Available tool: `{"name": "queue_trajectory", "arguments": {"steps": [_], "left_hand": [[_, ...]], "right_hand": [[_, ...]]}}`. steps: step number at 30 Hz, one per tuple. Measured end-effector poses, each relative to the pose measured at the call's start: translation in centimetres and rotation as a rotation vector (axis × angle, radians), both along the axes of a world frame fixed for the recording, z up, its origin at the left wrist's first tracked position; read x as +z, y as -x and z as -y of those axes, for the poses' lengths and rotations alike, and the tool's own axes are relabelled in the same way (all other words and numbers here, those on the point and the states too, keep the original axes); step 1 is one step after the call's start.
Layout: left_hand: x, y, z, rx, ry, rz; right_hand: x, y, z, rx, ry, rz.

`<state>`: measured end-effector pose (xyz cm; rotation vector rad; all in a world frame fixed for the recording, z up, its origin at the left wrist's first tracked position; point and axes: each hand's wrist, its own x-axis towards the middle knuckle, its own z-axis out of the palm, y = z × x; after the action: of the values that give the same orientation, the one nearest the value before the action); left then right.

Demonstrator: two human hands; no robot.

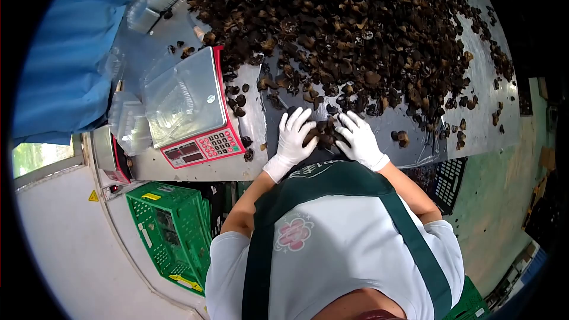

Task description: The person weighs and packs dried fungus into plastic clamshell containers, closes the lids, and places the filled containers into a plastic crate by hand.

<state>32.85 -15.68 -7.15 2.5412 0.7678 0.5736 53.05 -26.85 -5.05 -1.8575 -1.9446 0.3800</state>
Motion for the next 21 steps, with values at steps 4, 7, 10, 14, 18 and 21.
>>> {"name": "queue_trajectory", "arguments": {"steps": [4,7,10,14,18,21], "left_hand": [[0.1,1.8,0.5,-0.135,-0.008,-0.011],[-0.1,1.7,-0.1,-0.149,-0.105,0.055],[0.1,1.1,-1.2,-0.04,-0.114,0.126],[-0.6,0.5,-2.7,0.209,-0.079,0.294],[0.2,0.2,-2.7,0.186,-0.033,0.184],[0.9,0.7,-1.3,0.013,0.051,-0.064]], "right_hand": [[-1.3,-1.4,2.8,0.051,0.018,-0.07],[-0.2,-1.9,3.5,-0.031,0.005,-0.066],[0.5,-2.5,3.8,-0.2,-0.001,-0.121],[1.0,-3.1,3.8,-0.419,-0.016,-0.153],[1.2,-2.5,3.4,-0.304,0.028,-0.181],[0.6,-1.4,3.4,-0.15,0.127,-0.495]]}}
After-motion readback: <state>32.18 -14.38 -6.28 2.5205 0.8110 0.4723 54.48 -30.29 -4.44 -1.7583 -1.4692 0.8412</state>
